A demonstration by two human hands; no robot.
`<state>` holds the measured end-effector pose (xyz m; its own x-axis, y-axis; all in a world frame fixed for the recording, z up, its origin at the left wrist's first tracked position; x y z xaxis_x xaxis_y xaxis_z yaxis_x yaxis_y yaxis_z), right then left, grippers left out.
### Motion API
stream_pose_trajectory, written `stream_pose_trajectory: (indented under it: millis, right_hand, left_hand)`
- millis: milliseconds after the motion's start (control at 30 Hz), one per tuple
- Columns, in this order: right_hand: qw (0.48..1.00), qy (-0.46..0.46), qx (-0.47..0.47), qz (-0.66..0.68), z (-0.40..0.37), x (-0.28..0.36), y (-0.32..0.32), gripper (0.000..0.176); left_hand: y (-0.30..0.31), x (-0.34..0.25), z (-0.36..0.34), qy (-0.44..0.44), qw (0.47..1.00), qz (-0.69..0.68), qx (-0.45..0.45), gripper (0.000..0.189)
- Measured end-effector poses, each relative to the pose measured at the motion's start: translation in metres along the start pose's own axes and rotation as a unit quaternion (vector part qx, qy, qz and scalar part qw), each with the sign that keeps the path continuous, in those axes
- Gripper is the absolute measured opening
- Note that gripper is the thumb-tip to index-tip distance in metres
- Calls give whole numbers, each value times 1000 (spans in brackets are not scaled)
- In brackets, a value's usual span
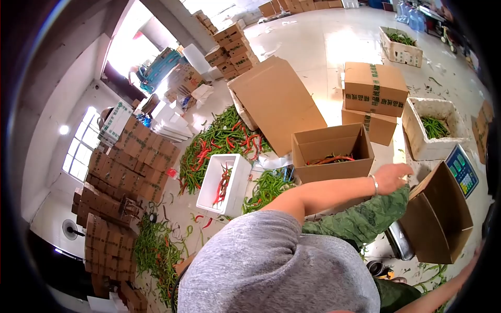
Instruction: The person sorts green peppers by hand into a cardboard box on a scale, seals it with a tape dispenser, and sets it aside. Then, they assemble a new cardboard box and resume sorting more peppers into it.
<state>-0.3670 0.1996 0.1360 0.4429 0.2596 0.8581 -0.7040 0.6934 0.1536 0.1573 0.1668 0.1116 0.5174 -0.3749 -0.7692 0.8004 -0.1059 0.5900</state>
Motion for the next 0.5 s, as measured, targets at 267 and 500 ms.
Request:
stream_pose_trajectory:
  millis: [267, 500]
  right_hand:
    - [985, -86, 75, -131, -18, -154, 62, 47]
    - [982, -89, 96, -136, -23, -150, 56, 50]
  left_hand:
    - [-71, -12, 10, -147, 985, 64, 67, 40]
    - [-74, -22, 11, -142, 976, 161, 21, 45]
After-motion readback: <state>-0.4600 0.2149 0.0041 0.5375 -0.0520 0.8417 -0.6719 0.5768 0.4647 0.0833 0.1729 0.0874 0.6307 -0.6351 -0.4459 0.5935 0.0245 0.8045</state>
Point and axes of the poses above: each hand's wrist, its own z-axis towards the middle knuckle, its own y-axis out of the back of the hand, x = y × z, the point moved 2 cm from there along z, towards the middle knuckle, and after that the axes turned 5 degrees about y, right-handed, at the moved point
